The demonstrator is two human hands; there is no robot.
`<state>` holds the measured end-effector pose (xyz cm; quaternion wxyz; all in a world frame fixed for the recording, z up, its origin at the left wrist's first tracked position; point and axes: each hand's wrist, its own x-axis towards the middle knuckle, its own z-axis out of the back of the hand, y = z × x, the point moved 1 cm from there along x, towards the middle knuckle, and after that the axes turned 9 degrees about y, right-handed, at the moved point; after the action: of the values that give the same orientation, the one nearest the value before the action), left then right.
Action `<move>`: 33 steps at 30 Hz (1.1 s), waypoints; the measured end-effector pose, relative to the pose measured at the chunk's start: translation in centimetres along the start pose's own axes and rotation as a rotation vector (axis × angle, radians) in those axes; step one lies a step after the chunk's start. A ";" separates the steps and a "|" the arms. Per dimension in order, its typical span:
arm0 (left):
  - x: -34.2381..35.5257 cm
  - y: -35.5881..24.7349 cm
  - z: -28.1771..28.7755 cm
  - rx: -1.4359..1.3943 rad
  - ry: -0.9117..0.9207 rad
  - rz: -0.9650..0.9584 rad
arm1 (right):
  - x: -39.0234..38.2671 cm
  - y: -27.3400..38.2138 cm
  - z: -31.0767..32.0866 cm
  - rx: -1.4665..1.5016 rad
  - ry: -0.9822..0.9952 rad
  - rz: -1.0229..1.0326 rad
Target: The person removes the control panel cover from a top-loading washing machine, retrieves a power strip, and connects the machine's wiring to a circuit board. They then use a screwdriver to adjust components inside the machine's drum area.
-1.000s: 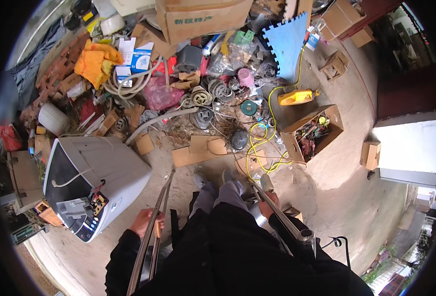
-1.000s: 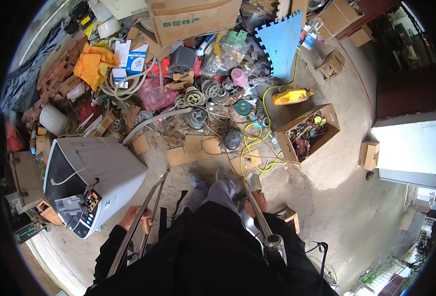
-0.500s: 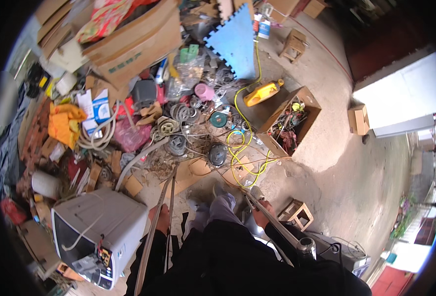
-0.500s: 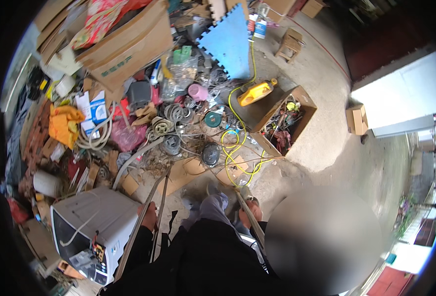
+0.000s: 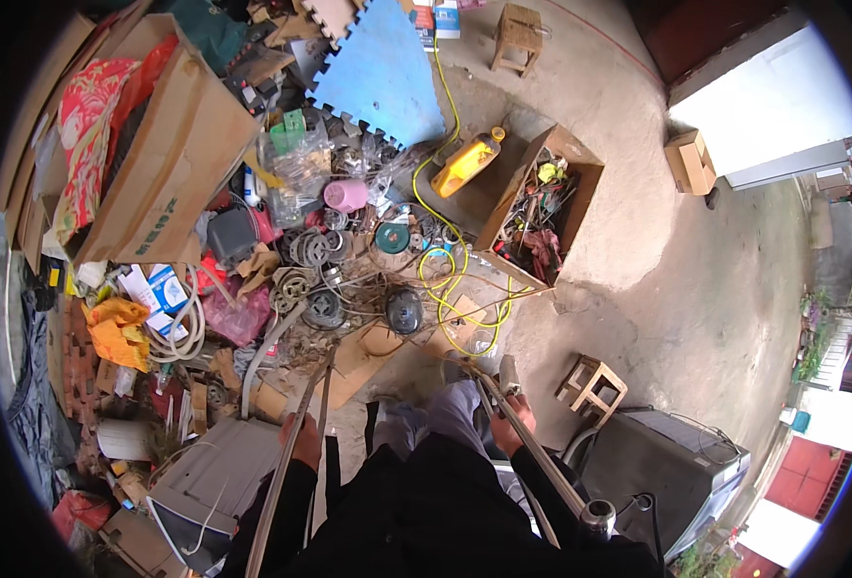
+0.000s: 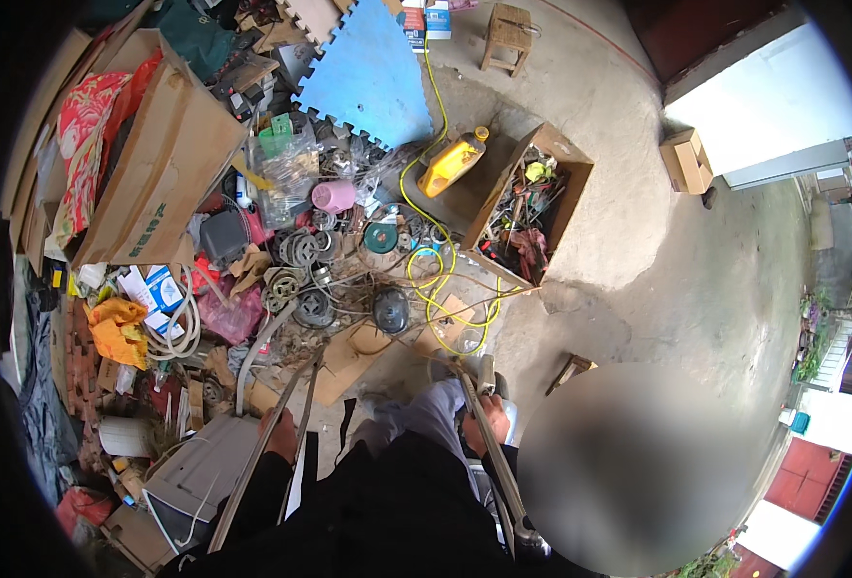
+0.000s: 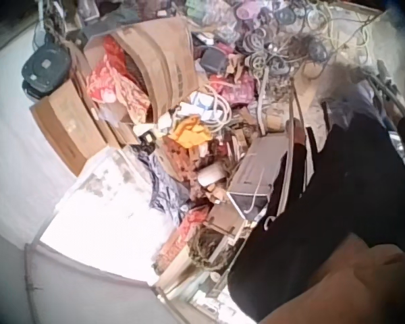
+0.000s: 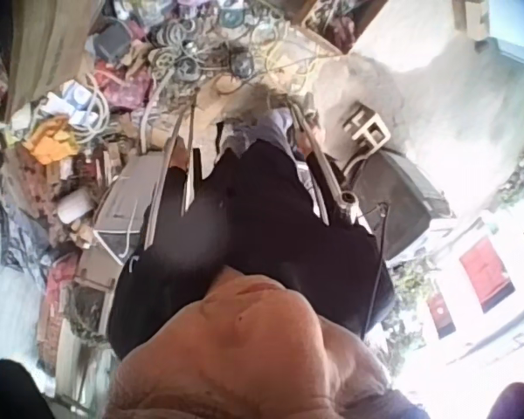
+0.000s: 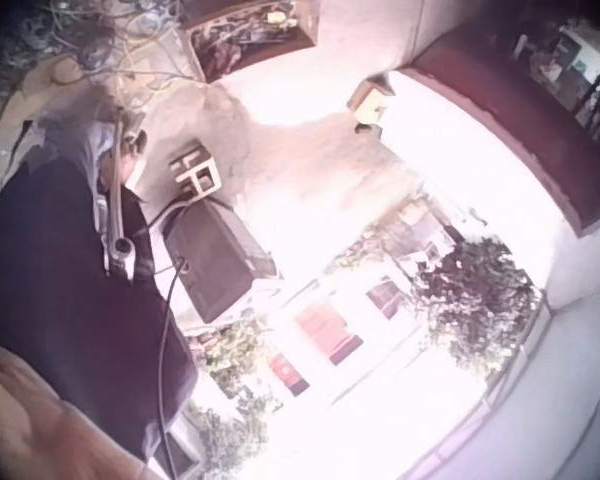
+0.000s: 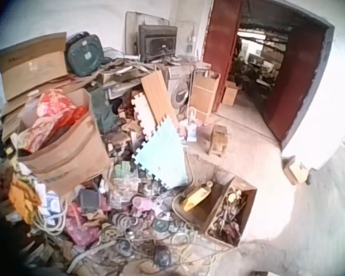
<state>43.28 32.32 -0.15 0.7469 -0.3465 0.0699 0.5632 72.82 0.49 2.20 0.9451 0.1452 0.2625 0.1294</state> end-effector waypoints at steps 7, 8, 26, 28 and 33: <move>1.3 -4.2 1.6 -0.046 0.024 0.013 | 0.6 0.4 1.1 0.072 -0.008 0.006; 1.3 -4.0 1.4 -0.032 0.020 0.013 | 0.5 0.3 1.1 0.065 -0.004 -0.007; -1.1 -9.2 3.8 -0.507 0.505 0.004 | -1.1 -2.1 3.3 0.030 0.046 0.217; -0.1 -9.7 3.9 -0.419 0.584 0.076 | -2.0 0.9 5.9 0.064 0.044 0.279; 7.4 -9.2 5.1 0.246 1.032 -0.422 | -2.1 3.6 7.9 0.125 0.089 0.393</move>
<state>52.65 40.11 4.05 0.7471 -0.4937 0.4201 0.1472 74.72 1.50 10.83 0.8782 0.2463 0.2782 0.3012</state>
